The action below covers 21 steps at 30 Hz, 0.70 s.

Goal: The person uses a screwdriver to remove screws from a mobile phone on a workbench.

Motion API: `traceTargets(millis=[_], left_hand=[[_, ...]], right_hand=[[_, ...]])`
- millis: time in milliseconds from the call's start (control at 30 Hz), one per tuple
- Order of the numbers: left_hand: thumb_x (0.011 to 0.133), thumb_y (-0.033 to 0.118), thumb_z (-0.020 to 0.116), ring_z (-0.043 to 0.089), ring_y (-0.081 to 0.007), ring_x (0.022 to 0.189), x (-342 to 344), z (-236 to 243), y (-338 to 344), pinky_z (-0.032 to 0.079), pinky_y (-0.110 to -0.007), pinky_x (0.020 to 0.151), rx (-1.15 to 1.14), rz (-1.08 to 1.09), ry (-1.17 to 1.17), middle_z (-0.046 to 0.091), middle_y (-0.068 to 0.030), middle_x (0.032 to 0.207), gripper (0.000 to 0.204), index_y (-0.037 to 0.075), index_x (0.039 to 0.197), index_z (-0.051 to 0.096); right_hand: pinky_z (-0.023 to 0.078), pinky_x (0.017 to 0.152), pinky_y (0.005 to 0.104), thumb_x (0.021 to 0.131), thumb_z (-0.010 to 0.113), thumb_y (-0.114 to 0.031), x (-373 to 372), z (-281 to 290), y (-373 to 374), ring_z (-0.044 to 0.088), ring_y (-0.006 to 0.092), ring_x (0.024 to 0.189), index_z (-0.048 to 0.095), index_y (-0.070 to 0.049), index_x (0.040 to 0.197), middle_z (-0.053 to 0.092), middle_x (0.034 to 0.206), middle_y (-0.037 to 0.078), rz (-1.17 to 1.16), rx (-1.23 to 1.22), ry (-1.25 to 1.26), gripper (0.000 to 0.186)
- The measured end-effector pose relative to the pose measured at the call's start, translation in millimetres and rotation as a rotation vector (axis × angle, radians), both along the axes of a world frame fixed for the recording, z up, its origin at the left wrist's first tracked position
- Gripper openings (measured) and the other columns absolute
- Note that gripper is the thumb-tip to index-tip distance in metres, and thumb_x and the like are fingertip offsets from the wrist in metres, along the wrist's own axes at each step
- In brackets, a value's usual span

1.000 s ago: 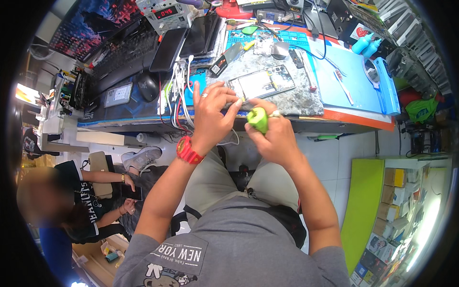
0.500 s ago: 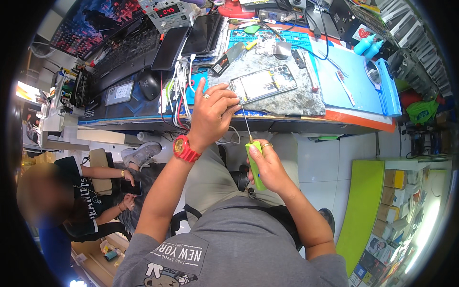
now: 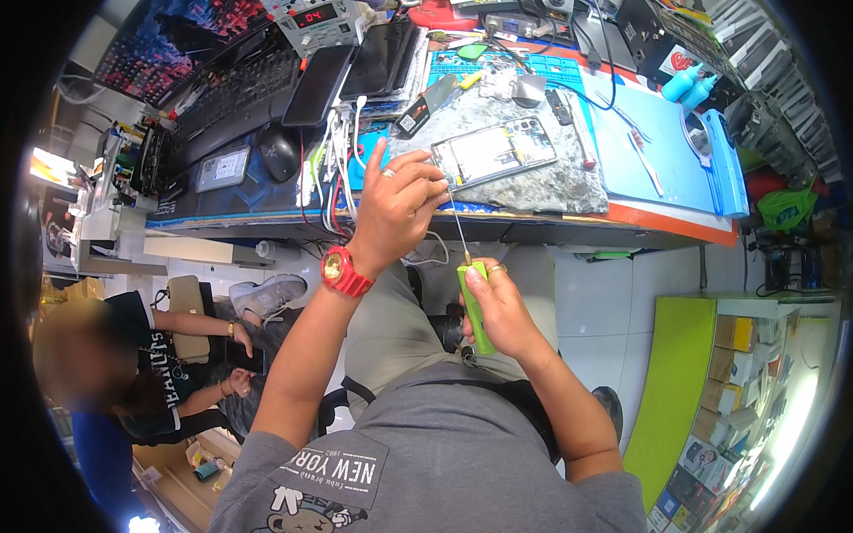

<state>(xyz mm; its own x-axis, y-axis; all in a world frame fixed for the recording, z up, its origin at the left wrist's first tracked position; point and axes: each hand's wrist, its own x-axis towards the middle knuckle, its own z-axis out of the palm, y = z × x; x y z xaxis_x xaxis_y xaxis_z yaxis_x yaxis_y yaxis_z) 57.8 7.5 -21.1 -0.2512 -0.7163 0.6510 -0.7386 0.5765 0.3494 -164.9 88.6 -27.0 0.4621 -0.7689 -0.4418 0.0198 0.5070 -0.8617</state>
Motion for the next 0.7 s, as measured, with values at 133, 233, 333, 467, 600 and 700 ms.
traceTargets(millis=[133,233,333,467,600,700], left_hand=[[0.081,0.006,0.083,0.068,-0.0247,0.12,1.7,0.8,0.5,0.022,-0.06,0.125,0.014,-0.005,-0.007,0.074,0.0005,0.101,0.012,0.011,0.09,0.077],[0.081,0.007,0.083,0.068,-0.0243,0.12,1.9,-1.1,0.4,0.022,-0.06,0.126,0.008,-0.001,0.0,0.074,0.001,0.101,0.012,0.011,0.09,0.077],[0.081,0.007,0.083,0.068,-0.024,0.12,2.1,0.0,0.4,0.022,-0.059,0.126,-0.001,-0.001,0.003,0.074,0.0013,0.101,0.011,0.011,0.09,0.077],[0.082,0.008,0.082,0.068,-0.0241,0.119,1.6,-1.3,-0.3,0.023,-0.059,0.125,-0.001,-0.002,0.003,0.074,0.0009,0.1,0.009,0.011,0.089,0.077],[0.083,0.01,0.082,0.066,-0.0254,0.122,2.5,3.6,-0.6,0.025,-0.059,0.124,0.018,-0.01,-0.03,0.073,-0.0004,0.102,0.011,0.011,0.092,0.075],[0.084,0.01,0.081,0.064,-0.027,0.124,3.3,9.7,-0.2,0.03,-0.058,0.122,0.032,-0.028,-0.062,0.071,-0.0019,0.104,0.014,0.011,0.095,0.073]], right_hand=[[0.053,0.05,0.0314,0.113,0.047,-0.04,0.6,0.4,0.4,0.06,0.0148,0.057,0.048,-0.006,0.126,0.059,0.093,0.008,-0.011,0.007,-0.006,0.037],[0.053,0.049,0.0316,0.113,0.047,-0.041,1.3,0.9,0.7,0.061,0.0148,0.056,0.048,-0.006,0.126,0.058,0.093,0.008,-0.018,0.0,0.005,0.037],[0.053,0.049,0.0319,0.113,0.047,-0.041,0.8,-0.1,0.3,0.061,0.0147,0.056,0.048,-0.006,0.126,0.058,0.092,0.008,-0.036,-0.006,0.011,0.037],[0.053,0.05,0.032,0.113,0.047,-0.041,-3.2,-2.0,-1.1,0.061,0.0146,0.057,0.048,-0.006,0.127,0.058,0.093,0.008,-0.053,-0.002,0.006,0.037],[0.053,0.051,0.0313,0.113,0.048,-0.039,-5.6,2.4,3.9,0.061,0.0139,0.058,0.048,-0.006,0.13,0.057,0.092,0.007,-0.014,-0.064,0.009,0.037],[0.052,0.052,0.0308,0.111,0.055,-0.035,-12.5,2.2,6.2,0.061,0.0133,0.06,0.047,-0.006,0.133,0.057,0.092,0.006,0.008,-0.177,0.029,0.037]])
